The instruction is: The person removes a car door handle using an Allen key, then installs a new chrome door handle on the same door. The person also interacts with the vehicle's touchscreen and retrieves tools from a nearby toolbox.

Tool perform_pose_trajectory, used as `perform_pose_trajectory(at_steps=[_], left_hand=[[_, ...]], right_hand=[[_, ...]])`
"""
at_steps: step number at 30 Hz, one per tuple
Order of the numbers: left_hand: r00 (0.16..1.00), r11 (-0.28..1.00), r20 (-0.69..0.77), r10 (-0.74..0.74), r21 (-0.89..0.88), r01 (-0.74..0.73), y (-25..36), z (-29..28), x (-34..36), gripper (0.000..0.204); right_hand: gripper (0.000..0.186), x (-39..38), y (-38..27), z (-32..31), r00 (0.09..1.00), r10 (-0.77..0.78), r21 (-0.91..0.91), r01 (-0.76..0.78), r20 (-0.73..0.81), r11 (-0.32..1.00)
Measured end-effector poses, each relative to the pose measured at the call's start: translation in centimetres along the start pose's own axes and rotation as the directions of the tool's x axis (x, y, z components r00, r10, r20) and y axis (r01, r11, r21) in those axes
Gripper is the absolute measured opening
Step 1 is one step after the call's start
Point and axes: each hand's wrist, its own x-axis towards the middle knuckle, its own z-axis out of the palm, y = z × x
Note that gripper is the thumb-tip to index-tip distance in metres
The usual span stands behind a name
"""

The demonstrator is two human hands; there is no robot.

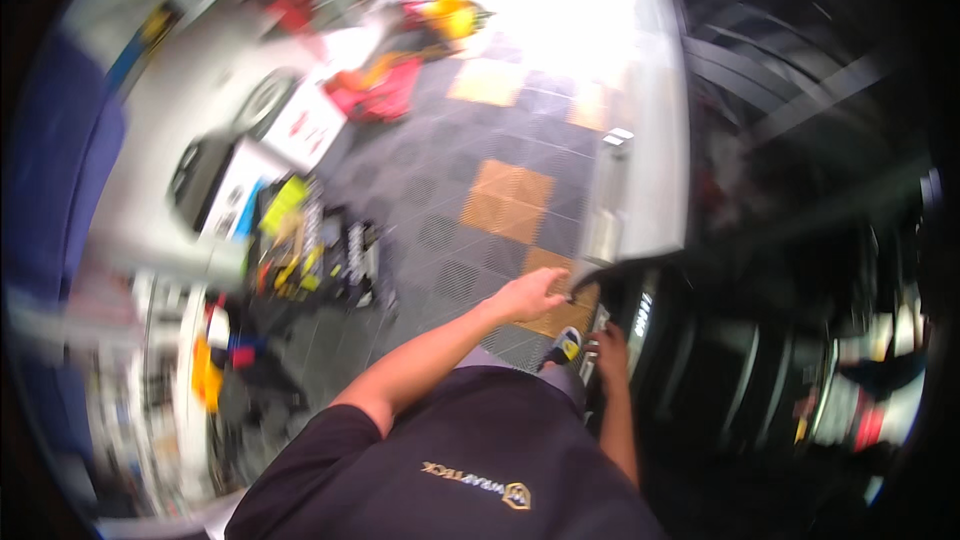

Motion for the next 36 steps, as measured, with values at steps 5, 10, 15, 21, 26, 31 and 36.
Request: perform_pose_trajectory(at_steps=[5,10,15,21,26,31,36], left_hand=[[0.584,0.765,-0.555,-0.593,-0.161,0.624,-16.1,-5.7,-13.5,0.065],[-0.048,0.234,-0.699,-0.714,-0.303,0.924,-30.5,-13.5,-30.0,0.041],[-0.075,0.369,-0.850,-0.521,-0.304,0.879,-39.0,-20.3,-35.8,0.051],[0.080,0.335,-0.674,-0.734,-0.256,0.907,-44.9,-24.2,-31.8,0.069],[0.188,0.367,-0.692,-0.697,-0.119,0.923,-47.3,-24.2,-33.1,0.029],[0.330,0.422,-0.689,-0.645,0.040,0.906,-43.1,-18.7,-34.4,0.023],[0.324,0.443,-0.630,-0.705,-0.035,0.896,-36.0,-10.1,-36.6,0.016]], right_hand=[[0.069,2.6,-6.8,2.0,0.996,-0.060,-0.036,0.062,0.058,0.997],[0.067,2.8,-10.6,4.3,0.995,-0.069,-0.189,0.082,0.078,0.979],[0.058,2.8,-13.3,6.2,0.999,-0.005,-0.369,-0.007,-0.033,0.929],[0.043,3.3,-12.8,10.0,0.960,-0.022,-0.396,-0.093,-0.278,0.914],[0.041,4.4,-12.5,11.0,0.965,0.004,-0.348,-0.099,-0.263,0.932],[0.043,4.9,-11.6,10.2,0.984,0.037,-0.433,-0.110,-0.173,0.895],[0.036,5.8,-9.3,9.3,0.993,-0.010,-0.456,-0.044,-0.115,0.889]])
